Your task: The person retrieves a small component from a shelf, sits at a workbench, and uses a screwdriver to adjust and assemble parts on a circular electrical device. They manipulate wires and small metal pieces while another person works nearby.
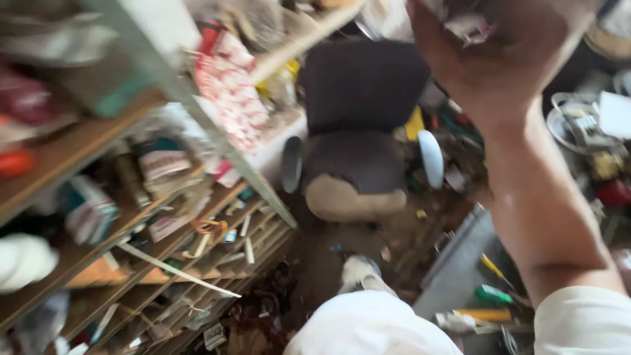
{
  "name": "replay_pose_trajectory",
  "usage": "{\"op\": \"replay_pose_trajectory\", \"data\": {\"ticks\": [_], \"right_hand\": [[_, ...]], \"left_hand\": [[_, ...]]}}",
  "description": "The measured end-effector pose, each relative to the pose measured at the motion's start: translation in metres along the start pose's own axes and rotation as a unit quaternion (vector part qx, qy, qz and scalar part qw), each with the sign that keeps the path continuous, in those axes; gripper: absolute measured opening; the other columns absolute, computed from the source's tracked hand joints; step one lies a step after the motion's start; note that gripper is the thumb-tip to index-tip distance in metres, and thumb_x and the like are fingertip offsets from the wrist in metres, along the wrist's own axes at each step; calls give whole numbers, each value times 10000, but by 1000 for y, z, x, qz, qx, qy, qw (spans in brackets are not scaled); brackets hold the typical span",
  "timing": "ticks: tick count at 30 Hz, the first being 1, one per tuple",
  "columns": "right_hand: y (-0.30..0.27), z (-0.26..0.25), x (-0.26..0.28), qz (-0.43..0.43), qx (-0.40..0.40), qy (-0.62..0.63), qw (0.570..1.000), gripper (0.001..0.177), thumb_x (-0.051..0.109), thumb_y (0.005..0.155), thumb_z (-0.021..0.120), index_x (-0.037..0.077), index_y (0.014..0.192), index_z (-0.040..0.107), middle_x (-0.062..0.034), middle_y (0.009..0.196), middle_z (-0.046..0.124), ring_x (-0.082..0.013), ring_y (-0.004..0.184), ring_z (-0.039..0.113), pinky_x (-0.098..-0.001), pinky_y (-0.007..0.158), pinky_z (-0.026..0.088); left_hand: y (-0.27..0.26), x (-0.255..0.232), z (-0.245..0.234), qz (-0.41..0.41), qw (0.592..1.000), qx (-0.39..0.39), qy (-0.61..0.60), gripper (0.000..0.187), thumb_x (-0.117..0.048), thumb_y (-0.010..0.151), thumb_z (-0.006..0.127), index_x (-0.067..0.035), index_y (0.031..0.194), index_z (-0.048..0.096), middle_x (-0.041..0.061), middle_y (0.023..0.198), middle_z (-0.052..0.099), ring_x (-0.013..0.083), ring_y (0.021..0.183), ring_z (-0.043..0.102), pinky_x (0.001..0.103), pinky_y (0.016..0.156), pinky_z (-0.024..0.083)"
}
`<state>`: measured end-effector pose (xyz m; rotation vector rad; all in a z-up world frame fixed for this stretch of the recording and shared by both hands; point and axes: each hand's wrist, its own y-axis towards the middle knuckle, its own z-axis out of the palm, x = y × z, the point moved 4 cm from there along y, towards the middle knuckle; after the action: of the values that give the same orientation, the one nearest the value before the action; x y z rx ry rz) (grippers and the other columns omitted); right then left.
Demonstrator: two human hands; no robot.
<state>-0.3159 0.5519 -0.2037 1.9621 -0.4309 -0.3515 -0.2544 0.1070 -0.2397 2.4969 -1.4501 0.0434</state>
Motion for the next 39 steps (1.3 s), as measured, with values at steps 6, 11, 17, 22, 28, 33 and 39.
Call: {"op": "replay_pose_trajectory", "data": {"ticks": [6, 11, 17, 22, 28, 33, 39], "right_hand": [[-200, -27, -51, 364, 103, -92, 921, 344, 55, 922, 826, 65, 1257, 750, -99, 912, 576, -196, 735, 624, -352, 670, 493], [-355, -54, -77, 507, 116, -176, 836, 357, 73, 849, 847, 83, 1196, 764, -77, 863, 625, -211, 726, 633, -334, 676, 507], [-504, -70, -104, 669, 13, -137, 731, 368, 62, 834, 811, 91, 1197, 756, -49, 930, 664, -123, 787, 647, -266, 729, 536], [-595, -62, -106, 761, -178, -34, 623, 340, -3, 852, 782, 44, 1188, 757, -3, 1004, 677, -71, 876, 612, -223, 764, 536], [-648, -69, -86, 798, -355, 81, 480, 275, -60, 918, 670, 5, 1177, 738, -57, 1083, 724, -106, 892, 668, -237, 761, 547], [-669, -79, -53, 776, -481, 161, 375, 248, -32, 928, 620, 21, 1158, 699, -84, 1087, 722, -155, 908, 712, -313, 819, 592], [-657, -80, -23, 688, -620, 224, 304, 221, 144, 964, 628, 14, 1136, 678, -97, 1032, 712, -195, 906, 708, -412, 916, 616]], "left_hand": [[-8, -75, 57, 75, 995, 49, -36, 763, -579, 915, 585, -46, 1456, 510, 257, 1339, 624, 430, 1172, 621, 555, 919, 497], [-15, -116, 87, 110, 988, 92, -55, 737, -544, 899, 609, -52, 1441, 524, 241, 1331, 633, 416, 1167, 626, 537, 917, 502], [7, -210, 116, 167, 973, 138, -85, 708, -503, 878, 638, -60, 1423, 542, 222, 1321, 644, 400, 1161, 633, 514, 915, 508], [13, -277, 146, 199, 957, 180, -113, 686, -469, 861, 662, -67, 1408, 556, 206, 1313, 652, 385, 1156, 639, 495, 914, 513], [-8, -350, 174, 252, 930, 219, -152, 662, -427, 841, 690, -75, 1390, 573, 187, 1304, 663, 369, 1150, 645, 473, 912, 520], [-30, -381, 178, 356, 881, 241, -195, 645, -393, 824, 714, -81, 1374, 588, 171, 1296, 672, 355, 1145, 651, 454, 910, 525], [-64, -474, 209, 569, 745, 232, -260, 627, -352, 804, 743, -89, 1356, 605, 152, 1286, 682, 338, 1139, 658, 431, 909, 531]]}}
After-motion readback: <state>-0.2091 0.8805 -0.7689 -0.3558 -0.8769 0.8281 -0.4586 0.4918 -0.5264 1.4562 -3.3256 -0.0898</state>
